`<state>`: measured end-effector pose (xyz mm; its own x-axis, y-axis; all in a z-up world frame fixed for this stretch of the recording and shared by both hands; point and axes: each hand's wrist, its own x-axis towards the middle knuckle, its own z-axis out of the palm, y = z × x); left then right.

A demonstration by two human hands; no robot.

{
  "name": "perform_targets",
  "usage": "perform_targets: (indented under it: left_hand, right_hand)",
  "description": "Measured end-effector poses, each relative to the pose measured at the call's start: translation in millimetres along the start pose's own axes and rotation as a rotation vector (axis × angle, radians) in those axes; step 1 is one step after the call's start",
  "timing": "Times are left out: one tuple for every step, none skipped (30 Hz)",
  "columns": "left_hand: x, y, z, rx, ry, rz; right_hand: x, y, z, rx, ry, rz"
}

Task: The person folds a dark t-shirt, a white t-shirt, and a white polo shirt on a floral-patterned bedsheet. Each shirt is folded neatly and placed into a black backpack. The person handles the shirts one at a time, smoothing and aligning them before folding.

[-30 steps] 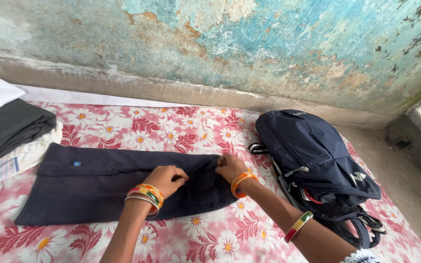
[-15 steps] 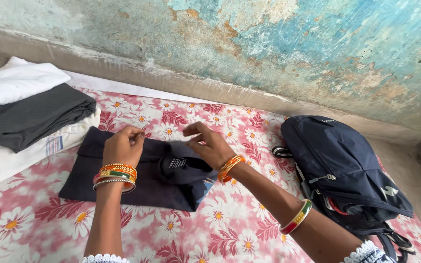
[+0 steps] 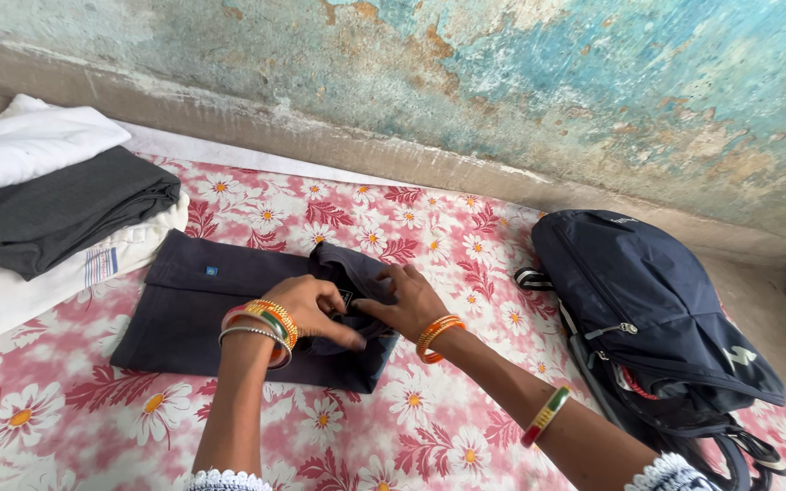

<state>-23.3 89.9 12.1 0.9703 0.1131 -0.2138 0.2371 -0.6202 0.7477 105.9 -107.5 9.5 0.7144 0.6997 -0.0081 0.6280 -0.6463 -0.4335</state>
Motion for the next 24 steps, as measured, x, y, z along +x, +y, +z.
perform_targets:
  left_hand:
    - [0.5,-1.3,1.1,0.059,0.009,0.025]
    - [0.7,-3.0,2.1,0.118,0.018,0.048]
    - [0.4,-5.1,2.6,0.178,0.027,0.072]
    - [0.6,-6.5,3.0,0.195,0.03,0.037]
    - [1.9,-6.7,2.9,0.211,0.033,0.001]
    - [3.8,-6.4,1.2,0.228,0.037,-0.032]
    - [4.7,-6.9,-2.0,0.204,0.02,-0.046]
    - [5.4,-7.1,-5.1,0.179,0.001,-0.058]
    - [5.6,-7.4,-8.4,0.154,-0.017,-0.07]
    - [4.8,-8.4,-12.7,0.14,-0.02,-0.051]
    - [2.5,-10.5,-17.6,0.127,-0.023,-0.032]
    - [-0.4,-12.8,-22.1,0.115,-0.027,-0.013]
    - [-3.4,-14.8,-25.9,0.097,-0.036,-0.009]
    - [-6.5,-16.9,-29.2,0.078,-0.045,-0.005]
    - [-9.4,-18.3,-31.8,0.059,-0.053,-0.001]
    - [-12.3,-19.6,-34.4,0.031,-0.077,-0.035]
    - [-15.1,-20.4,-36.7,0.003,-0.1,-0.069]
    - [-18.0,-20.6,-37.9,-0.025,-0.124,-0.104]
    - [-20.8,-20.1,-38.6,-0.019,-0.08,-0.12]
    - [-21.8,-17.8,-38.5,-0.014,-0.035,-0.133]
    - [-22.4,-15.1,-38.1,-0.01,0.01,-0.145]
    - [-21.1,-10.7,-37.1,0.016,-0.005,-0.15]
    - [-18.5,-5.3,-35.0,0.041,-0.02,-0.154]
    - [-16.7,-1.5,-33.0,0.065,-0.036,-0.158]
  right_hand:
    - [2.6,-0.8,2.1,-0.032,0.01,-0.03]
    - [5.7,-1.5,4.9,-0.064,0.019,-0.061]
    - [8.8,-1.7,7.7,-0.095,0.028,-0.093]
    - [14.4,-1.2,8.1,-0.065,0.022,-0.115]
    - [21.8,-0.7,6.9,-0.036,0.017,-0.138]
    - [27.5,-0.7,5.8,-0.008,0.013,-0.16]
    - [32.6,-1.4,4.0,0.026,0.044,-0.164]
    - [38.2,-1.9,0.0,0.059,0.075,-0.166]
    - [42.2,-3.4,-3.9,0.091,0.106,-0.169]
    - [44.6,-6.3,-6.8,0.109,0.107,-0.13]
    - [46.4,-10.3,-9.0,0.127,0.109,-0.09]
    - [46.3,-14.9,-9.9,0.145,0.111,-0.051]
    - [45.0,-19.9,-9.5,0.2,0.079,-0.037]
    - [43.6,-24.5,-8.9,0.254,0.046,-0.024]
    - [41.5,-27.6,-9.3,0.307,0.013,-0.011]
    - [39.7,-30.0,-9.9,0.334,-0.051,-0.029]
    - [37.6,-31.6,-10.4,0.36,-0.116,-0.047]
    - [35.0,-32.7,-10.6,0.388,-0.182,-0.065]
    - [32.3,-33.5,-10.6,0.37,-0.159,-0.074]
    - [29.6,-32.8,-12.3,0.35,-0.133,-0.081]
    - [26.1,-31.8,-14.4,0.329,-0.107,-0.088]
    - [21.6,-30.3,-17.7,0.274,-0.116,-0.107]
    - [16.0,-28.6,-21.4,0.218,-0.124,-0.126]
    - [10.0,-27.5,-23.9,0.162,-0.132,-0.144]
